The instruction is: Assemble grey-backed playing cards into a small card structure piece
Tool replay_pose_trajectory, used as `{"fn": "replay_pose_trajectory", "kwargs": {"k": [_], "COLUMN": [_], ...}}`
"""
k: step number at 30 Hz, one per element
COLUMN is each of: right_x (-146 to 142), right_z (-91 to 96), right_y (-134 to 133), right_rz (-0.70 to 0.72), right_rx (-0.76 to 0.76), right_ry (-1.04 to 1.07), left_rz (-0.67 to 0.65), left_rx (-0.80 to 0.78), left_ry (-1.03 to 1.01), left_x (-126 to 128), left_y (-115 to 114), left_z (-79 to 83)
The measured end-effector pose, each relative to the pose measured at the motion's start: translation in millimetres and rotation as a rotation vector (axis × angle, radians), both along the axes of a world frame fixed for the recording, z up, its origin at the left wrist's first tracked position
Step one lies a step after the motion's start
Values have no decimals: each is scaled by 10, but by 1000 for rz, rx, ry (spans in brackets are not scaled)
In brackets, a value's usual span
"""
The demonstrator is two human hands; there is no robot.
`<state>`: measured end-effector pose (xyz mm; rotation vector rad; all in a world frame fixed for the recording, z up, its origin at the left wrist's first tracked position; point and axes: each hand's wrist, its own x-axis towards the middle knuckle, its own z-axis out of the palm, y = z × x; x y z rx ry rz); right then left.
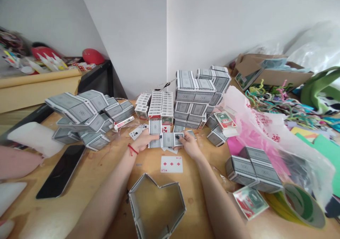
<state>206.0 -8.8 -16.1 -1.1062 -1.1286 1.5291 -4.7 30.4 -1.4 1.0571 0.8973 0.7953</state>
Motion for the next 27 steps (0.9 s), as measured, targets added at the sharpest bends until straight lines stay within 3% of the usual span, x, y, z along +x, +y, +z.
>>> {"fn": "replay_pose_trajectory", "kwargs": {"k": [17, 27], "right_x": [-93, -86], "right_z": [43, 77], "right_y": [-31, -42], "right_rz": [49, 34], "right_rx": [-57, -89], "right_ry": [5, 29], "left_rz": [-54, -42], "left_rx": [38, -32], "left_ry": [-35, -105], "left_x": [57, 88], "left_y": [-21, -51], "left_z": [21, 44]}}
